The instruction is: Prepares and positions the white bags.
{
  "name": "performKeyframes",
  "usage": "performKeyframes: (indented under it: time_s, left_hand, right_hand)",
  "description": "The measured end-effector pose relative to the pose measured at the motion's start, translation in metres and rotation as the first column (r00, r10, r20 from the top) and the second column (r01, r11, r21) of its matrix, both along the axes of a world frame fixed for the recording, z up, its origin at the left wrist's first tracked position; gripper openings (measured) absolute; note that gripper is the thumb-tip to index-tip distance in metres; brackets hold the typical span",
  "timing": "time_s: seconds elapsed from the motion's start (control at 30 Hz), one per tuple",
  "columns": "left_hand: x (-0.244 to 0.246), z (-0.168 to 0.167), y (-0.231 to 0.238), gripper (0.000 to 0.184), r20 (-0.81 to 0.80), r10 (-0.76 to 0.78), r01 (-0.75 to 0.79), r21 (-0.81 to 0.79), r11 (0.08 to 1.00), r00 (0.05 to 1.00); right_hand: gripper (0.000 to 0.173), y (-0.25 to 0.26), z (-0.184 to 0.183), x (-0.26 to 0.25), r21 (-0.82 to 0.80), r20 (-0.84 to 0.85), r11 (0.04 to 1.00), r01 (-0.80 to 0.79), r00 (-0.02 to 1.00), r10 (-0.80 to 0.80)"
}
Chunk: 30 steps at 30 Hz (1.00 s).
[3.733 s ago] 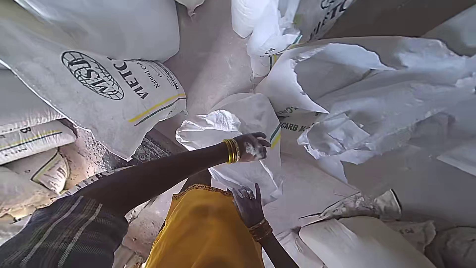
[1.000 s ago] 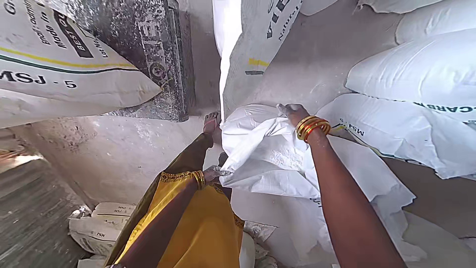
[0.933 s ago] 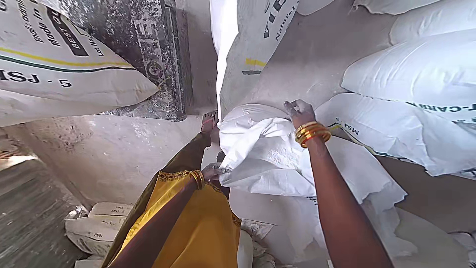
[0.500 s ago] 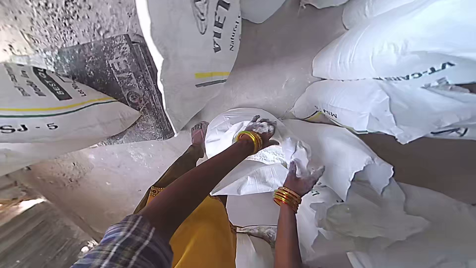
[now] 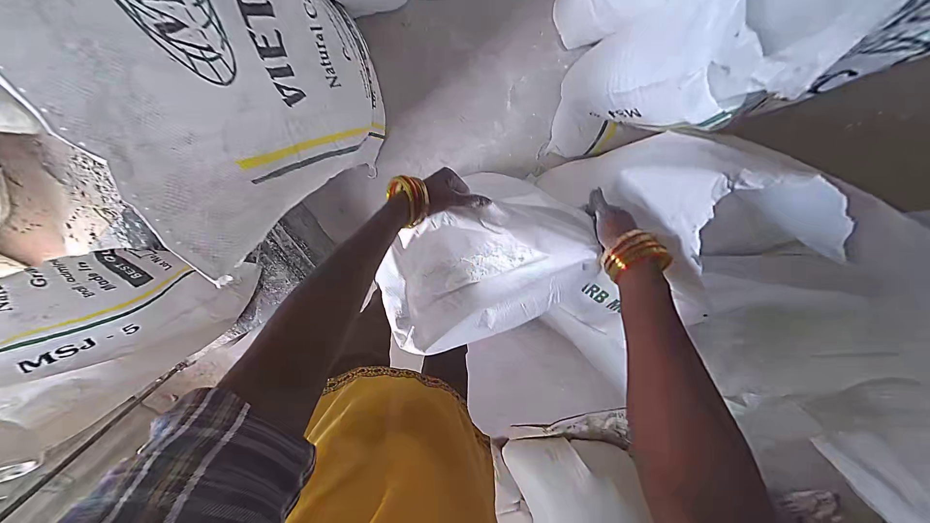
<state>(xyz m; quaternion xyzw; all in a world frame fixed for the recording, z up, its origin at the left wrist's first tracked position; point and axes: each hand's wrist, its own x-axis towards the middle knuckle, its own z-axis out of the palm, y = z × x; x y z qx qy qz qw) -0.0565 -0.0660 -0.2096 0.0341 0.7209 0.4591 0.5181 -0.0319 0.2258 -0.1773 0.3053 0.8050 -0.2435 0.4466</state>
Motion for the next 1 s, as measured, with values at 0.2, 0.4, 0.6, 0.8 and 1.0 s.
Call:
performKeyframes:
  time_s: [0.2, 0.4, 0.6, 0.8, 1.0]
  left_hand:
    - [-0.012, 0.026, 0.015, 0.043, -0.107, -0.166, 0.148, -0.156, 0.977, 0.980]
    - [-0.005, 0.059, 0.116, 0.069, -0.211, -0.504, 0.471, -0.190, 0.861, 0.837]
    - [0.020, 0.046, 0.163, 0.041, -0.213, -0.433, 0.343, -0.357, 0.869, 0.876]
    - [0.038, 0.059, 0.193, 0.050, -0.113, -0.387, 0.271, -0.538, 0.798, 0.915]
    - [-0.011, 0.035, 0.203, 0.044, -0.120, -0.586, 0.485, -0.445, 0.753, 0.801]
  right_hand:
    - [0.055, 0.010, 0.029, 0.056, -0.009, -0.549, 0.937, 0.350, 0.781, -0.297]
    - [0.057, -0.073, 0.079, 0.139, -0.171, -0.399, 0.576, 0.799, 0.478, -0.782]
    - [0.024, -0.090, 0.021, 0.146, -0.228, -0.428, 0.345, 0.911, 0.225, -0.876]
    - [0.015, -0.062, 0.027, 0.180, -0.536, -0.078, -0.065, 0.842, -0.126, -0.989]
    - [0.016, -0.026, 0.009, 0.222, -0.493, -0.047, 0.174, 0.853, 0.173, -0.984]
